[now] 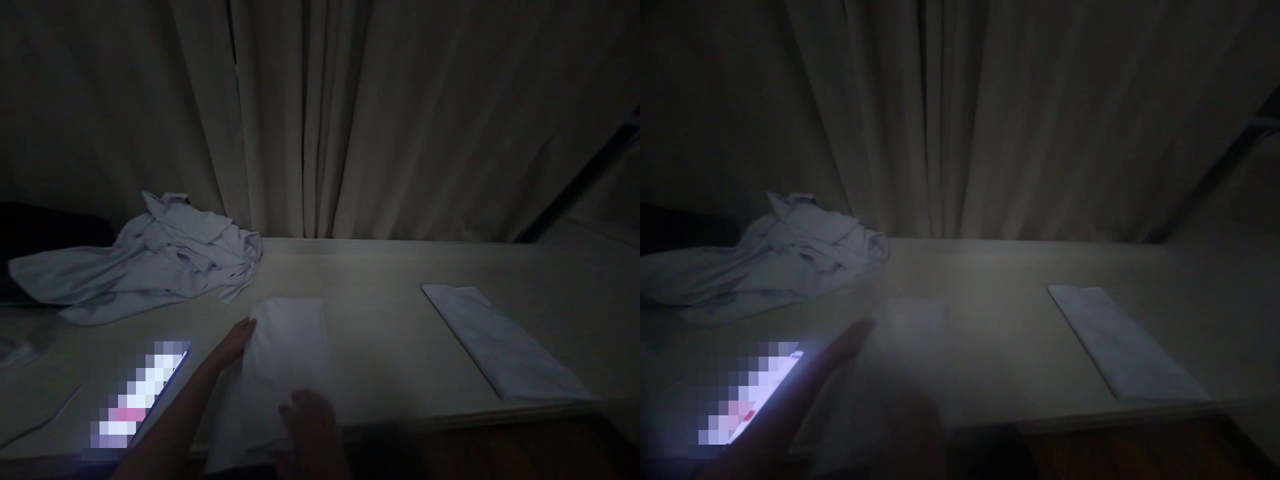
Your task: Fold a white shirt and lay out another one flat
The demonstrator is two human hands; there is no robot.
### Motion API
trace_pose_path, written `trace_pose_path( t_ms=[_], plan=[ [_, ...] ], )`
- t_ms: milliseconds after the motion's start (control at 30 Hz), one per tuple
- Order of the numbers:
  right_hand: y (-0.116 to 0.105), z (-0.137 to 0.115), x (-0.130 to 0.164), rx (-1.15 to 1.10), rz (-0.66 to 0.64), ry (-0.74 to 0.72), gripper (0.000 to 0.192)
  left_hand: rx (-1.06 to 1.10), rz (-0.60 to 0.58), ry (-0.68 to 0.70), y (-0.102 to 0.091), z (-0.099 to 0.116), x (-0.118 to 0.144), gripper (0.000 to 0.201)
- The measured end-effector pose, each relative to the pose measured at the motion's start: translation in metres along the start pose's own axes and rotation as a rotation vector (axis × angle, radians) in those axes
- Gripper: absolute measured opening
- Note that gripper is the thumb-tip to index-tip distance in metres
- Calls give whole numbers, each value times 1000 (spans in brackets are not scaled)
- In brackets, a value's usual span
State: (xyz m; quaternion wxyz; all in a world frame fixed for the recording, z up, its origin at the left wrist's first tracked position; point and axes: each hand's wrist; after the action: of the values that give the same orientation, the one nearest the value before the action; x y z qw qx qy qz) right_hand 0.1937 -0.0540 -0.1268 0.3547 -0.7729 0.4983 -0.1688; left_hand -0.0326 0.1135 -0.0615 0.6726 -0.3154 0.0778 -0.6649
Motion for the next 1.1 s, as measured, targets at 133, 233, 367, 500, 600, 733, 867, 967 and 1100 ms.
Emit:
trace_pose_path(
  t_ms=[133,233,367,500,600,733,867,967,1100],
  plan=[
    [-5,21,20,43,-12,15,70,29,-19,-12,10,-12,-5,55],
    [2,31,22,52,-49,8,67,51,-41,-5,11,-6,-5,51],
    [18,34,15,37,-95,11,48,43,-18,33,3,-4,-5,52],
    [24,34,14,-2,-127,16,51,-130,62,-18,1,-25,-18,53],
    [20,33,20,-29,-126,44,52,-216,97,-101,3,-47,-24,50],
    [4,39,31,-24,-42,167,48,-273,155,-177,-1,-65,-1,58],
    [-18,48,28,-63,22,479,48,-389,52,-241,-5,-67,56,69],
    [-28,49,19,-183,-53,687,52,-449,-50,-294,4,-66,95,68],
    [-26,46,14,-232,-59,763,53,-433,-40,-342,19,-80,118,54]
  ],
)
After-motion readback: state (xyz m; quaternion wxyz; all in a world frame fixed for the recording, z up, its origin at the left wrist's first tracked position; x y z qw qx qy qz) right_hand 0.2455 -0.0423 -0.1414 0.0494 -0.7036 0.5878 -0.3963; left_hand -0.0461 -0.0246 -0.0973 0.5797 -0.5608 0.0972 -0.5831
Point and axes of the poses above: each hand's wrist, its own x-axis away from the middle knuckle, its own y-axis out of the palm, z = x × y
